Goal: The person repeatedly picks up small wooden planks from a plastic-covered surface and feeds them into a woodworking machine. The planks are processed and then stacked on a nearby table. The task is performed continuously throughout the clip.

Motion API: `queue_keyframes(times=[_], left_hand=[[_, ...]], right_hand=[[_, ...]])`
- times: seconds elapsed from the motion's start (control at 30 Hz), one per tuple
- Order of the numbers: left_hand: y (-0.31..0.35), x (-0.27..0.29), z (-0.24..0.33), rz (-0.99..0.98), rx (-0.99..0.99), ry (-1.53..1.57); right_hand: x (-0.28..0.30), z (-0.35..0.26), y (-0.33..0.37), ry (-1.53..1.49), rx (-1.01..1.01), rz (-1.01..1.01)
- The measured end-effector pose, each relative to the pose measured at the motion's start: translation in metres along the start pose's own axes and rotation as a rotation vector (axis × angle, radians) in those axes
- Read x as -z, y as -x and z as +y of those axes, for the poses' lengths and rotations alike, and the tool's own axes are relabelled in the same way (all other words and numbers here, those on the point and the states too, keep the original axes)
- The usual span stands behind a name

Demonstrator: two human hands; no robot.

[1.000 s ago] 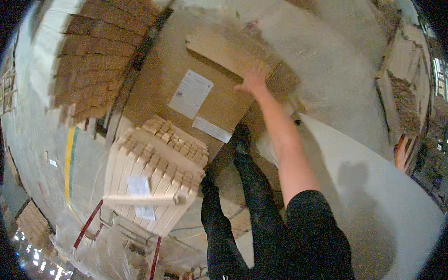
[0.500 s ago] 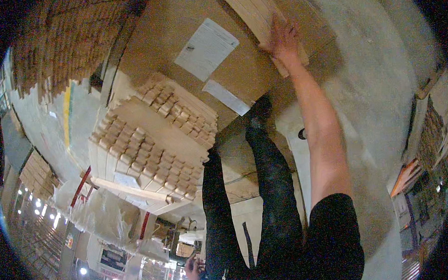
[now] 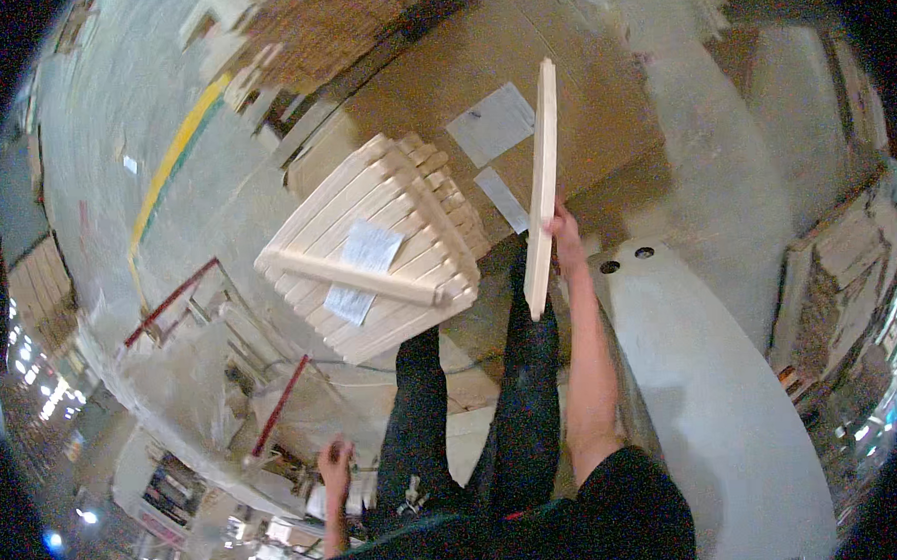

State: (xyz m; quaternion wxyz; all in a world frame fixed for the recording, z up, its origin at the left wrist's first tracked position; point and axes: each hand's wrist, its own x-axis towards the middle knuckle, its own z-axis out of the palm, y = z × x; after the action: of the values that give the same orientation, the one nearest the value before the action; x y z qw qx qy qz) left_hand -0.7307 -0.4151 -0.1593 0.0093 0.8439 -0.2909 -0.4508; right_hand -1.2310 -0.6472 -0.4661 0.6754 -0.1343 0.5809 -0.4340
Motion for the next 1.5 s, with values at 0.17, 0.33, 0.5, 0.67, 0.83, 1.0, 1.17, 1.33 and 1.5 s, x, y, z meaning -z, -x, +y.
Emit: queue_keyframes(times=[0.17, 0.33, 0.5, 0.67, 0.83, 1.0, 1.17, 1.33, 1.5], left_hand=[[-0.083, 0.031, 0.065, -0.248, 0.038, 0.767], [-0.123, 0.006, 0.167, -0.995, -0.068, 1.731], [-0.14, -0.072, 0.14, -0.783, -0.088, 1.746], [-0.153, -0.095, 0.051, -0.419, 0.053, 1.578], [-0.208, -0.09, -0.096, -0.613, 0.138, 1.876], [-0.203, -0.062, -0.112, -0.554, 0.219, 1.719], [-0.207, -0.063, -0.111, -0.438, 0.227, 1.661], [-0.203, -0.002, -0.061, -0.442, 0.217, 1.484], [-0.202, 0.118, 0.074, -0.667, 0.016, 1.02]], right_hand=[[-0.136, -0.101, 0.155, 0.738, 0.331, -0.069], [-0.225, -0.153, 0.225, 1.451, 0.504, -0.278], [-0.28, -0.146, 0.222, 1.85, 0.56, -0.753], [-0.269, -0.095, 0.184, 2.011, 0.564, -1.061], [-0.252, -0.044, 0.172, 1.977, 0.594, -1.095], [-0.257, -0.011, 0.163, 1.901, 0.639, -1.156], [-0.259, -0.013, 0.166, 1.93, 0.649, -1.131], [-0.251, -0.034, 0.226, 1.809, 0.566, -0.845], [-0.263, -0.035, 0.352, 1.593, 0.616, -0.302]])
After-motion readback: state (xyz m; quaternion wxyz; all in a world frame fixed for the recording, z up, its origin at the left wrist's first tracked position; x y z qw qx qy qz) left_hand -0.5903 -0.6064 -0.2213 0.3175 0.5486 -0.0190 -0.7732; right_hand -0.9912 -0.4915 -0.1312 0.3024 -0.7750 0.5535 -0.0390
